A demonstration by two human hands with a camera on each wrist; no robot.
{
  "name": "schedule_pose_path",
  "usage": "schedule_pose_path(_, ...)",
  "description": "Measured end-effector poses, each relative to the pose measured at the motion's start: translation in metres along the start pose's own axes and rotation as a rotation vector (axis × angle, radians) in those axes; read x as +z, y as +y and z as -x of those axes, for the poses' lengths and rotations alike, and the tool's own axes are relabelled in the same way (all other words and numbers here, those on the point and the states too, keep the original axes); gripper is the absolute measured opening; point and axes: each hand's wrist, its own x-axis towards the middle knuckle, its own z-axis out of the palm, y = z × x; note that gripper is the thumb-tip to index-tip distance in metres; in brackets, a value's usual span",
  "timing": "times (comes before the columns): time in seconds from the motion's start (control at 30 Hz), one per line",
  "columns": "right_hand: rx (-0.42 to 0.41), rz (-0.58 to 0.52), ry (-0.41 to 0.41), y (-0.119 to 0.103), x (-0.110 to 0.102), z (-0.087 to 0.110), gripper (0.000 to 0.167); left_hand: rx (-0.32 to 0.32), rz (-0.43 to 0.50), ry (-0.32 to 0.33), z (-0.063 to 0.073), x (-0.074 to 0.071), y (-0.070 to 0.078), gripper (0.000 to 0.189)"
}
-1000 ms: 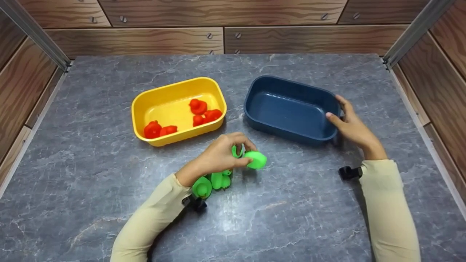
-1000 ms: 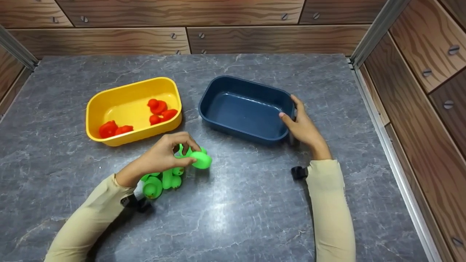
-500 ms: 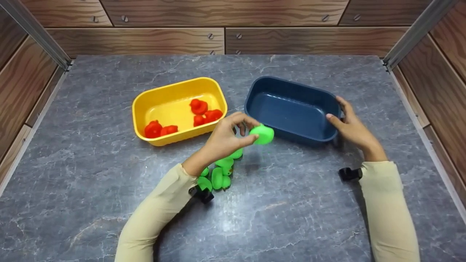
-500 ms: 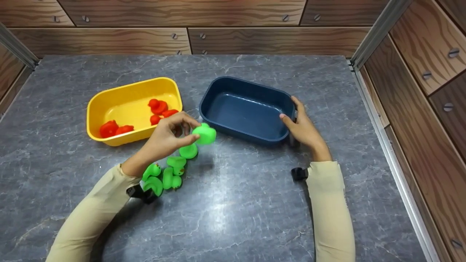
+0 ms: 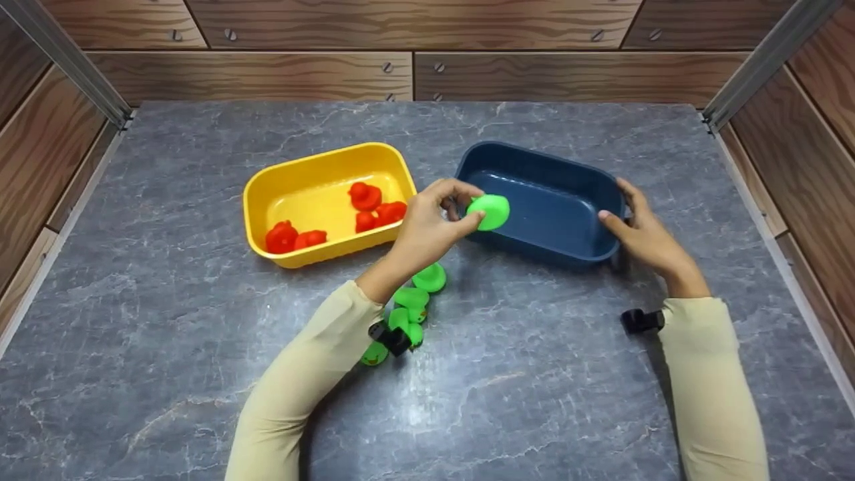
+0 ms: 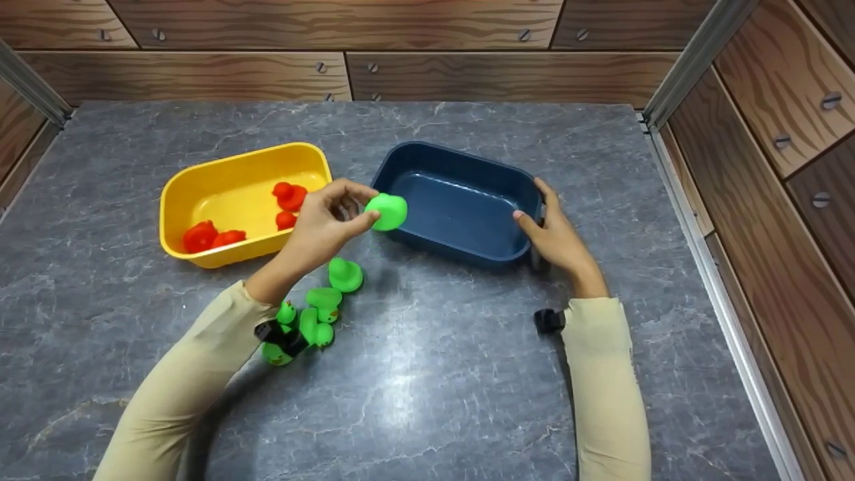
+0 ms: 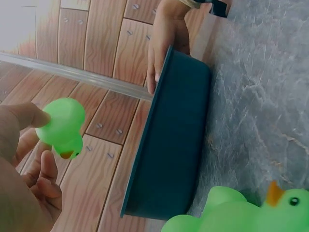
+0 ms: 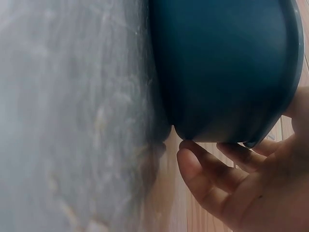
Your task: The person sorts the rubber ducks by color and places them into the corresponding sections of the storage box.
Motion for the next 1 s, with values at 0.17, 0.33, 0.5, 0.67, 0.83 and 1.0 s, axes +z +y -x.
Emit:
schedule_pose_path(0.17, 0.002, 0.001, 0.012, 0.0, 0.001, 0.0, 0.079, -0.052, -0.007, 0.04, -0.01, 0.005, -0.001, 0.019)
schedule_pose_path(0.33, 0.0, 0.0, 0.02, 0.0, 0.001, 0.0, 0.079, -0.077, -0.017, 0.057, -0.017, 0.009, -0.001, 0.019)
schedule_pose_path(0.5, -0.006, -0.014, 0.022, -0.001, 0.001, 0.001, 0.079, -0.104, -0.066, 0.062, -0.022, 0.013, -0.002, 0.018)
schedule_pose_path(0.67, -0.013, -0.016, 0.026, -0.001, 0.002, 0.001, 0.08, -0.121, -0.122, 0.071, -0.029, 0.016, -0.003, 0.018)
schedule_pose_path(0.83, -0.02, -0.015, 0.021, -0.001, 0.001, 0.001, 0.08, -0.149, -0.175, 0.085, -0.035, 0.019, -0.005, 0.019)
schedule_pose_path(1.0, -0.018, -0.012, 0.01, -0.002, 0.001, 0.001, 0.08, -0.195, -0.23, 0.091, -0.039, 0.021, -0.005, 0.02)
